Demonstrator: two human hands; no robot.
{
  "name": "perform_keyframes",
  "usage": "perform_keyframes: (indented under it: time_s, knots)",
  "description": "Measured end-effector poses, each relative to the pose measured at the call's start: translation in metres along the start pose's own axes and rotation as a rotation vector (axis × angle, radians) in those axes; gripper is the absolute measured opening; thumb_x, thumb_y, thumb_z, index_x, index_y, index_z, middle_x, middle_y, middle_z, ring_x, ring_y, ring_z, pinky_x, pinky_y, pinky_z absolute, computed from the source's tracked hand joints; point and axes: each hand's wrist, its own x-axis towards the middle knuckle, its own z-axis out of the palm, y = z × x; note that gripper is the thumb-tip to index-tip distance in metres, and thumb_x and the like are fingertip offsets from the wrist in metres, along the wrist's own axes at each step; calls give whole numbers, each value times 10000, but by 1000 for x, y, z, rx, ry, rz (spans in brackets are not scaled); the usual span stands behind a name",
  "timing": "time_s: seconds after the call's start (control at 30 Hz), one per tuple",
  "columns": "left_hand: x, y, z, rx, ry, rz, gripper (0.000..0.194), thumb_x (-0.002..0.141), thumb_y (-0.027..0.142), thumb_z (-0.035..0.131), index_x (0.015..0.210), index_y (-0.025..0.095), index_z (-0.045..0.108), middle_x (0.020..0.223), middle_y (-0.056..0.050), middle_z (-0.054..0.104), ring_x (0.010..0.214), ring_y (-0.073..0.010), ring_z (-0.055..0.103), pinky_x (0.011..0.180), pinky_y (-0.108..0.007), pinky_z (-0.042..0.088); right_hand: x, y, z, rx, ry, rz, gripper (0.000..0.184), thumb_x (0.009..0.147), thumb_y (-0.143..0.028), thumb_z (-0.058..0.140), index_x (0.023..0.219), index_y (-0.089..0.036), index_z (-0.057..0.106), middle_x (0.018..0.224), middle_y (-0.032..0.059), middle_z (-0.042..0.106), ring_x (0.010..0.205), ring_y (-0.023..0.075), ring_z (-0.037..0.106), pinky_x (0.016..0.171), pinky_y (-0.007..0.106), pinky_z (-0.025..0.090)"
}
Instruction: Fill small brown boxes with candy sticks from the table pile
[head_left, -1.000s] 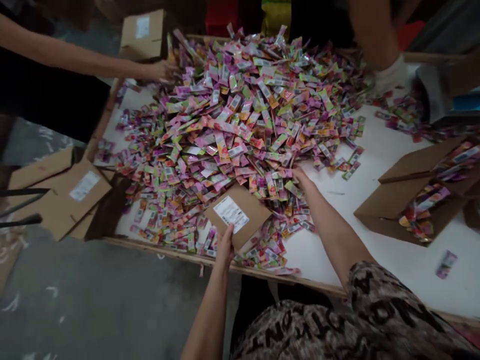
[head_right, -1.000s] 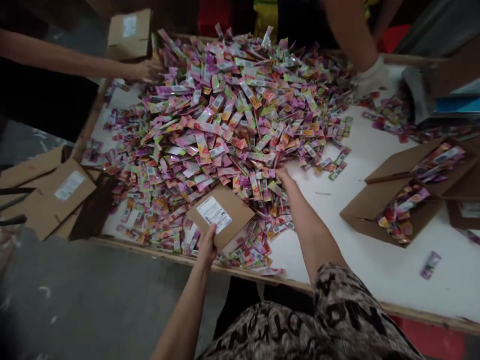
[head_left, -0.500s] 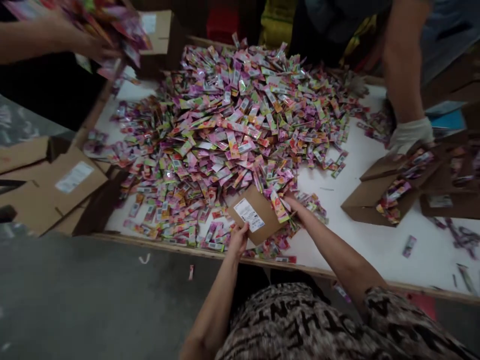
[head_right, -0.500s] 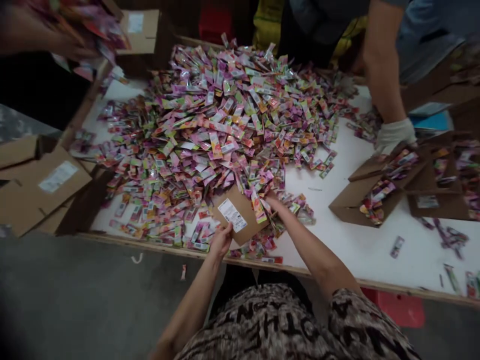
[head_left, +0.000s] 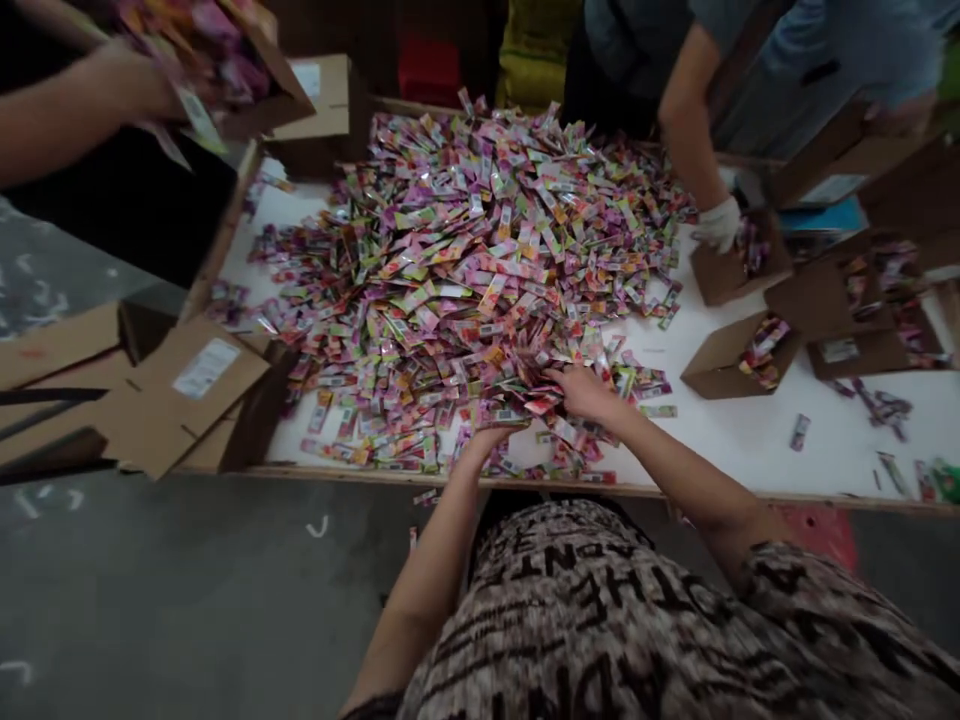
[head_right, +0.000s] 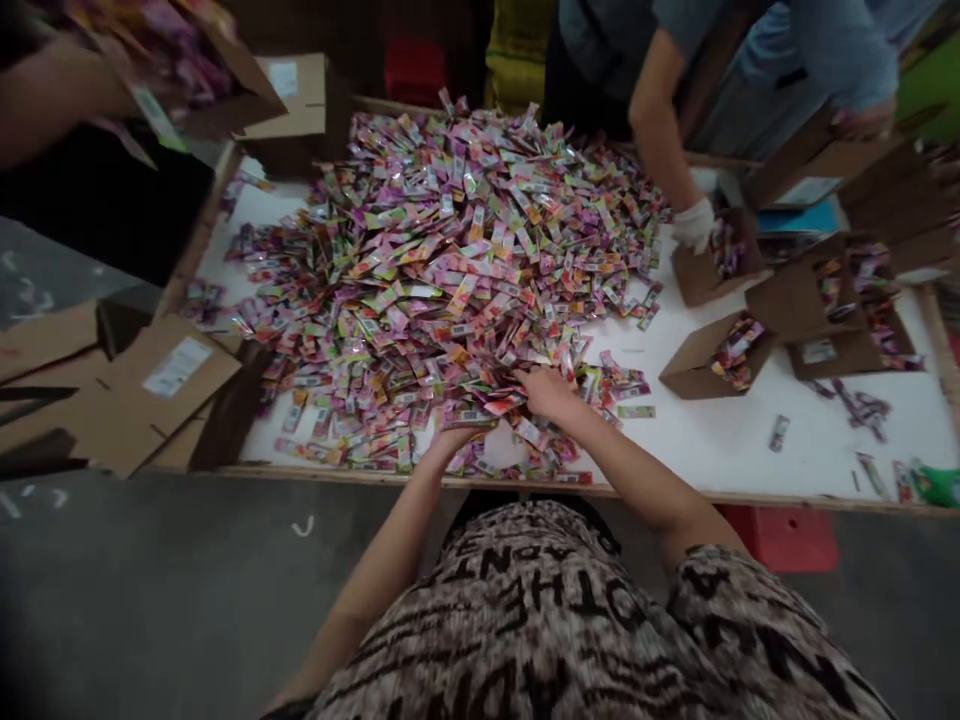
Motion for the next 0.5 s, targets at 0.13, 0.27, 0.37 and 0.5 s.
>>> perform_keyframes:
  time_s: [0.13,0.27,0.37,0.5]
  knots:
    - [5,49,-34,203,-15,382,1204,415,540,997,1470,195,530,1492,-179,531,1442,-400,419,1210,-537,321,-43,32,-21,68,245,69,696,863,-360,754,1516,-295,521,1189,143,659,1193,346,557,994,414,430]
    - [12,99,-33,509,-53,619,1131,630,552,917,1582,271,375,1624,-167,346,1529,-388,288,1224,-517,298,-64,53,10,248,412,363,837,792,-480,819,1527,-245,494,1233,173,601,1200,381,541,985,487,458]
    - [13,120,-5,824,-207,602,783,830,408,793,1530,312,455,1473,-129,492,1342,-323,551,1093,-420,471,-46,37,45,350,389,214,600,845,-312,756,1412,-194,598,1267,157,596,1175,304,585,1006,424,480]
    - [26,120,46,1301,-273,416,480,936,168,584,1413,141,542,1300,-210,592,1104,-299,697,949,-387,552,-5,11,66,237,176,211,320,871,-108,605,1168,-118,723,1212,175,664,1057,236,649,933,305,498]
